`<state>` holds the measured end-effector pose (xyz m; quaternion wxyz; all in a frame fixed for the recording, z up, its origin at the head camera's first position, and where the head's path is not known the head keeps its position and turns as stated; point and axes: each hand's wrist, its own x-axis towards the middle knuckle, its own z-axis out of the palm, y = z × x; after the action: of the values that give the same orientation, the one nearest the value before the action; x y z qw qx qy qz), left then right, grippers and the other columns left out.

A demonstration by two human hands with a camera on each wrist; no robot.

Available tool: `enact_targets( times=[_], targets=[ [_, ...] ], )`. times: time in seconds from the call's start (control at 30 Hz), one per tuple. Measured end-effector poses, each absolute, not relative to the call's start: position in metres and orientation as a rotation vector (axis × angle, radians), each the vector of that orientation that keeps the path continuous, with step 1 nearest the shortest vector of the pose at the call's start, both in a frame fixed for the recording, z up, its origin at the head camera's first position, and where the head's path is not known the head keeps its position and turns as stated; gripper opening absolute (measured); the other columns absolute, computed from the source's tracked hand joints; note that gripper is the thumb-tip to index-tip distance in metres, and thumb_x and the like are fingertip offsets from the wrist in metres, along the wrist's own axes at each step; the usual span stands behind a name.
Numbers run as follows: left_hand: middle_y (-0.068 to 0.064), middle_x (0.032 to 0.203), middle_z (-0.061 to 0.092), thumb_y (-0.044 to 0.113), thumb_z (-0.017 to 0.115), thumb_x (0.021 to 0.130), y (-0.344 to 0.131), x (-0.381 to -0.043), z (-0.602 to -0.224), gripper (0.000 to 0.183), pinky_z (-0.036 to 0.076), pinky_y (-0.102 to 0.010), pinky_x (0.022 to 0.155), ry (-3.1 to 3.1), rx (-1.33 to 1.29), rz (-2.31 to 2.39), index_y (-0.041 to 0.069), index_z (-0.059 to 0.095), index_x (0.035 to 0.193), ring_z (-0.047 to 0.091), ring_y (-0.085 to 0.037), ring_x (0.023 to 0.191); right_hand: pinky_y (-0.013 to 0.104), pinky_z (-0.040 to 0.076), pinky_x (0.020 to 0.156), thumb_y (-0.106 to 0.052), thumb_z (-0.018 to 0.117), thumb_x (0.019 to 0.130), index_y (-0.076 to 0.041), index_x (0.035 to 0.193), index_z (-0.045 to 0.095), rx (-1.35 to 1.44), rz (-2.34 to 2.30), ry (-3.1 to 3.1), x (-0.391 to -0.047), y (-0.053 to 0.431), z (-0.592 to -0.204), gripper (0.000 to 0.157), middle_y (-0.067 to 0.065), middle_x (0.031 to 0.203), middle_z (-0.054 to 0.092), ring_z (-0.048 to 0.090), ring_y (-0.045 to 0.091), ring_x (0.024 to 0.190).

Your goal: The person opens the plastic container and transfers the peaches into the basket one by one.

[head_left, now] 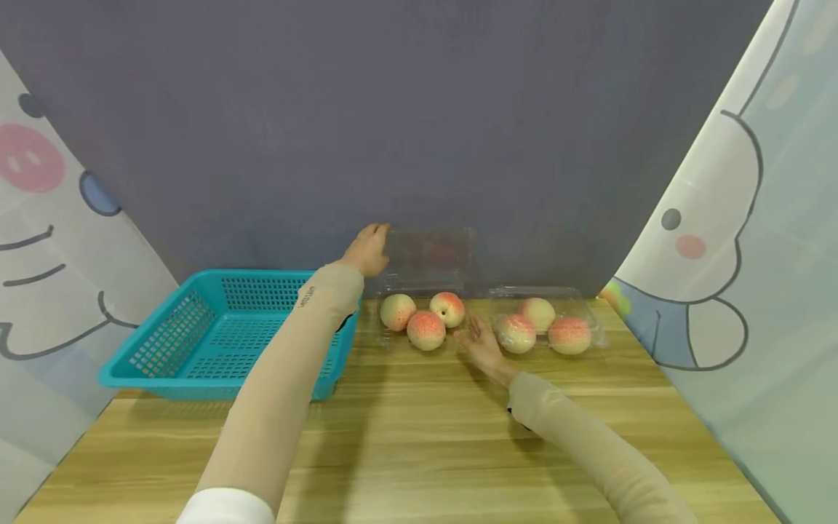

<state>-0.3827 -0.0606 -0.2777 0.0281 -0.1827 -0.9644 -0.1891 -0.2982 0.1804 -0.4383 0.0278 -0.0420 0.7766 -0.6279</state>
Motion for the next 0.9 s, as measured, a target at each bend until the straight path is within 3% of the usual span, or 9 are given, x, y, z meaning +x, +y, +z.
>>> enact_targets(
  times=[0.17,0.27,0.43,0.77,0.9],
  targets=[
    [-0.018,0.153,0.000,0.016,0.053,0.092,-0.060,-0.363,-0.268,0.072,0.012,-0.045,0.115,-2.994,-0.578,-0.705,0.004,0.008,0.147,0.000,-0.032,0.142,0.046,0.012,0.114,-0.011,0.051,0.094,0.008,0.143,-0.002,-0.121,-1.938,2.348,-0.296,0.179,-0.425,0.074,0.024,0.151,0.002,0.005,0.039,0.139],
    [-0.017,0.153,0.008,0.018,0.053,0.093,-0.061,-0.351,-0.265,0.067,0.015,-0.045,0.115,-3.012,-0.646,-0.652,0.005,0.015,0.146,0.006,-0.032,0.141,0.047,0.013,0.113,-0.011,0.051,0.093,0.009,0.143,0.000,-0.104,-1.914,2.355,-0.294,0.179,-0.421,0.074,0.025,0.151,0.003,0.006,0.041,0.139],
    [-0.014,0.147,0.028,0.020,0.053,0.093,-0.064,-0.330,-0.266,0.055,0.029,-0.049,0.108,-2.996,-0.739,-0.565,0.007,0.032,0.142,0.027,-0.031,0.136,0.045,0.014,0.114,-0.015,0.054,0.092,0.006,0.144,0.002,-0.103,-1.864,2.403,-0.303,0.183,-0.430,0.077,0.023,0.151,0.006,0.007,0.039,0.139],
    [-0.014,0.143,0.038,0.018,0.056,0.091,-0.050,-0.278,-0.296,0.049,0.032,-0.047,0.107,-2.930,-0.925,-0.652,0.003,0.041,0.136,0.028,-0.031,0.136,0.044,0.014,0.114,-0.022,0.056,0.091,0.000,0.145,-0.006,-0.168,-1.775,2.420,-0.308,0.197,-0.437,0.086,0.016,0.154,-0.001,0.002,0.033,0.141],
    [-0.014,0.137,0.046,0.015,0.059,0.089,-0.041,-0.264,-0.313,0.045,0.042,-0.045,0.099,-2.871,-0.983,-0.707,0.002,0.047,0.131,0.041,-0.030,0.128,0.045,0.012,0.114,-0.020,0.058,0.090,0.000,0.145,-0.008,-0.171,-1.787,2.359,-0.302,0.196,-0.427,0.089,0.016,0.153,-0.004,-0.001,0.033,0.141]
  ],
)
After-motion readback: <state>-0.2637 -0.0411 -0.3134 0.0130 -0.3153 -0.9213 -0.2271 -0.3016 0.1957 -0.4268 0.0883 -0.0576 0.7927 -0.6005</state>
